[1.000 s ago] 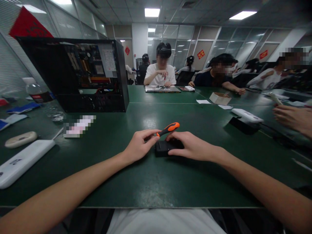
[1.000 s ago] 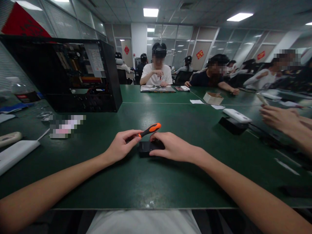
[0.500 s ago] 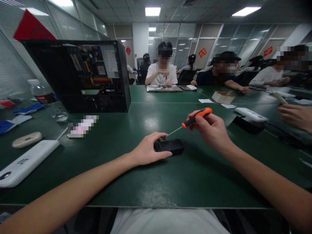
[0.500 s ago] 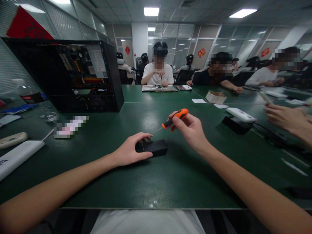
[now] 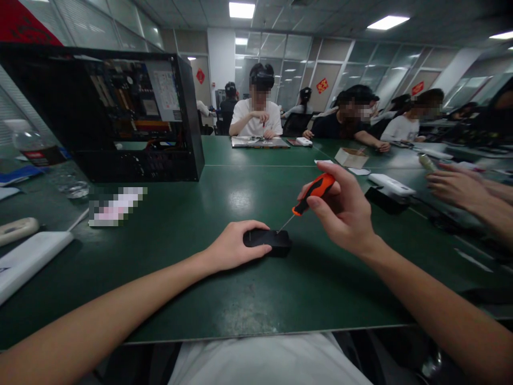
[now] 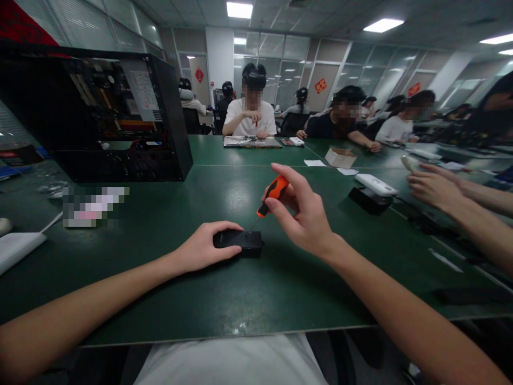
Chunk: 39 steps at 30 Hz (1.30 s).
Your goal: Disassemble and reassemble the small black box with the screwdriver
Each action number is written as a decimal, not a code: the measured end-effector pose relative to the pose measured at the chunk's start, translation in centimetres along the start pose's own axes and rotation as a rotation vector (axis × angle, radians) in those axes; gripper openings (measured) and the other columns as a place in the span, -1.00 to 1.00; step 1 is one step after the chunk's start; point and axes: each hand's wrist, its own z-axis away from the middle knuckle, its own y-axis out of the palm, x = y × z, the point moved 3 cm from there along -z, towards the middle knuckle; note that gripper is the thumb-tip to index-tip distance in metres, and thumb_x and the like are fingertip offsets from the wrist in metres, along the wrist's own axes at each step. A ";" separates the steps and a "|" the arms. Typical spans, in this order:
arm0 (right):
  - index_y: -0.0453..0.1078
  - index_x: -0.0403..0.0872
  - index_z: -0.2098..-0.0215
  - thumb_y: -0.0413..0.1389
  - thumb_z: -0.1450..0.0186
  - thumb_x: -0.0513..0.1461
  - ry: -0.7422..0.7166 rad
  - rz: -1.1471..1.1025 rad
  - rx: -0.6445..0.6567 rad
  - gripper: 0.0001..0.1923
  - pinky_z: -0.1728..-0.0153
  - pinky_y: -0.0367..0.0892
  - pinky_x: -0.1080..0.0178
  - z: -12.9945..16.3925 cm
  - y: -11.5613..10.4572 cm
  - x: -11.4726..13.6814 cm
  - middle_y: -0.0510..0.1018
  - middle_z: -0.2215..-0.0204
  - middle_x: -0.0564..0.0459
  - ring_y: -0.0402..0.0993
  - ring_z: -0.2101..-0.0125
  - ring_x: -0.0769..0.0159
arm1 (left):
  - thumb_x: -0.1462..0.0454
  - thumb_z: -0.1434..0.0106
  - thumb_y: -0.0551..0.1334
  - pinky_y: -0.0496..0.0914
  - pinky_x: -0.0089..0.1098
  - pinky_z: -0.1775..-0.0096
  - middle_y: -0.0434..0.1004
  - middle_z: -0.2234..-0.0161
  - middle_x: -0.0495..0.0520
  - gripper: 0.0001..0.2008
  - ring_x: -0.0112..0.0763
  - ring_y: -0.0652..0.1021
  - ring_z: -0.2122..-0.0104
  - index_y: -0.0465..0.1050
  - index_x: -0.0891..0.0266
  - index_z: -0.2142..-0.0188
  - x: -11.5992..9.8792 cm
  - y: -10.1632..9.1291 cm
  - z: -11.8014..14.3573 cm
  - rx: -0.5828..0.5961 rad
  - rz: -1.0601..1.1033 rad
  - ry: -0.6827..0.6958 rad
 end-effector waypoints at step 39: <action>0.18 0.18 -0.25 0.25 -0.35 -0.18 0.066 -0.209 0.008 -0.43 0.27 0.60 0.18 0.1 1.9 0.1 0.59 0.30 0.11 0.63 0.30 0.26 | 0.19 -0.23 0.38 0.43 -0.30 0.08 0.66 0.11 0.07 -0.67 -0.23 0.61 0.14 0.56 0.23 0.03 -0.1 1.0 0.0 -0.065 -0.073 0.064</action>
